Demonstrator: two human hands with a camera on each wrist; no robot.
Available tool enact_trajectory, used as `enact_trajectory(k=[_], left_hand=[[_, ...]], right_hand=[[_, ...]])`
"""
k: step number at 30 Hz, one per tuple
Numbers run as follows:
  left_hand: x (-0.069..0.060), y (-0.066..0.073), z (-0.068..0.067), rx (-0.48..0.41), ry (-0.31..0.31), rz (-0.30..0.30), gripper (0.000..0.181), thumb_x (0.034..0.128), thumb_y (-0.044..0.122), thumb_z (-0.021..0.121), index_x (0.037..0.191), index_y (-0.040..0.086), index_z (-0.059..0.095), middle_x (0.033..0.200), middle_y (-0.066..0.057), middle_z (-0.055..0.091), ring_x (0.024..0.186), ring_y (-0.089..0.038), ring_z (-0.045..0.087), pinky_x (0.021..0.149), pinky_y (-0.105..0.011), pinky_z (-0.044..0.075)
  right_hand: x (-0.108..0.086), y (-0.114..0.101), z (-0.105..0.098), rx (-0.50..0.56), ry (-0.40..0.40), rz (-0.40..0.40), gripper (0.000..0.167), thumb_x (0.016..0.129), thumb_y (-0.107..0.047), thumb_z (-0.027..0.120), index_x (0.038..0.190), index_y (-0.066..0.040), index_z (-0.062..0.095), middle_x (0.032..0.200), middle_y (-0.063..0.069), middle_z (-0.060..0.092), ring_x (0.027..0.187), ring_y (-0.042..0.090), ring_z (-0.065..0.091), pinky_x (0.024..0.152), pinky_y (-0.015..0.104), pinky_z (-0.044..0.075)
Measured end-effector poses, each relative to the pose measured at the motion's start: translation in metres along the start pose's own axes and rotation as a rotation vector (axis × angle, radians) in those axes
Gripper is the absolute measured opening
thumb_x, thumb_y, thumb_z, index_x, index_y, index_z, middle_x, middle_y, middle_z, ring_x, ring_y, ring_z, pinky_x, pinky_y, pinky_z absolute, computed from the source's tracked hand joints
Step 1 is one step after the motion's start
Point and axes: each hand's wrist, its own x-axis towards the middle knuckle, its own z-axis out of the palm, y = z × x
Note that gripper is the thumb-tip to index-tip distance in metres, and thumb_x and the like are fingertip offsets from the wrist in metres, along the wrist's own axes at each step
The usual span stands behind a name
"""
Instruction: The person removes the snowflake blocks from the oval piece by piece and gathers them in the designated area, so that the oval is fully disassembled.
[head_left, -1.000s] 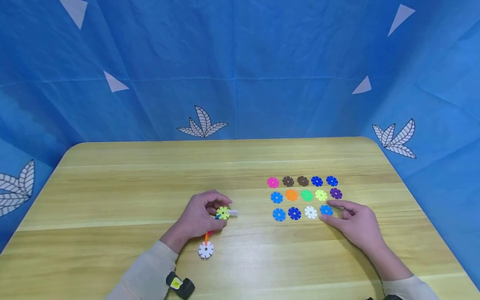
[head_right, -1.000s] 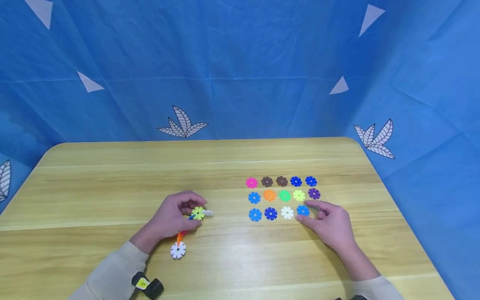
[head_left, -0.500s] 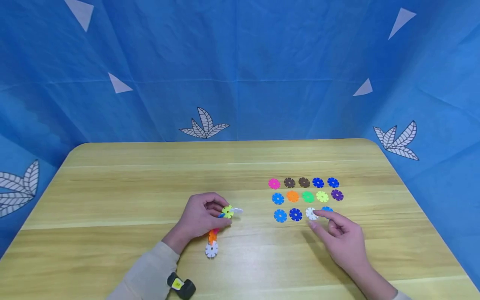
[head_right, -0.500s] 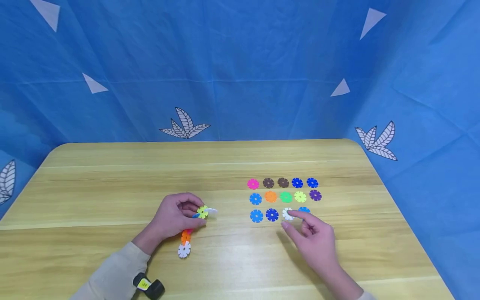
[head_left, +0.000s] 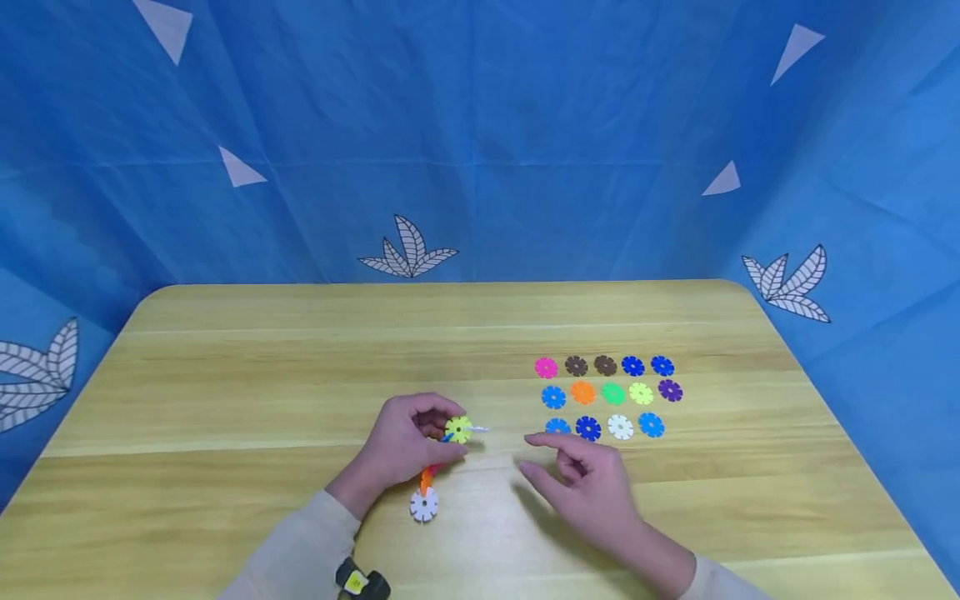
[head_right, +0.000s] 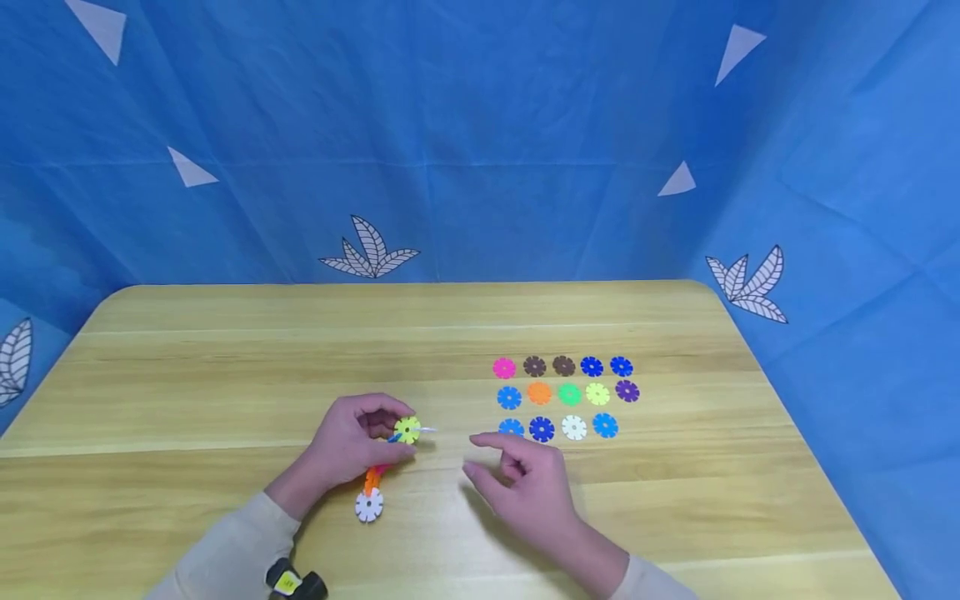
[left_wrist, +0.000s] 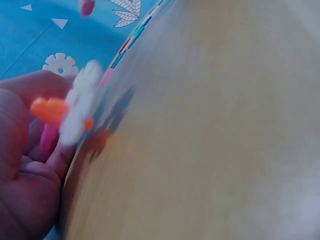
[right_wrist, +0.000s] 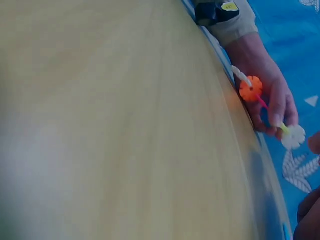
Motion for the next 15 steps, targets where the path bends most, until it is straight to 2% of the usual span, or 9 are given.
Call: enact_trajectory(k=[4, 8, 15], left_hand=[[-0.002, 0.000, 0.005, 0.005, -0.025, 0.011, 0.036, 0.0697, 0.003, 0.090, 0.102, 0.006, 0.076, 0.086, -0.004, 0.065, 0.078, -0.022, 0.059, 0.071, -0.030, 0.053], [-0.003, -0.001, 0.009, 0.001, -0.049, 0.030, 0.035, 0.0688, 0.003, 0.090, 0.101, 0.005, 0.076, 0.082, -0.004, 0.063, 0.075, -0.020, 0.059, 0.069, -0.028, 0.053], [-0.003, 0.000, 0.007, 0.022, -0.085, 0.041, 0.033, 0.0697, 0.004, 0.090, 0.100, 0.007, 0.076, 0.083, -0.003, 0.065, 0.074, -0.020, 0.060, 0.068, -0.028, 0.054]], right_hand=[[0.006, 0.004, 0.019, 0.009, 0.002, -0.013, 0.032, 0.074, 0.004, 0.084, 0.103, -0.002, 0.073, 0.052, -0.010, 0.038, 0.047, 0.001, 0.033, 0.046, 0.023, 0.041], [0.010, 0.003, 0.032, -0.008, -0.001, 0.018, 0.028, 0.075, -0.001, 0.085, 0.101, -0.006, 0.075, 0.052, -0.011, 0.038, 0.048, -0.001, 0.032, 0.044, 0.022, 0.039], [0.016, -0.004, 0.043, -0.003, 0.020, 0.008, 0.022, 0.072, 0.005, 0.085, 0.090, -0.004, 0.076, 0.048, -0.009, 0.038, 0.047, -0.001, 0.030, 0.048, 0.024, 0.045]])
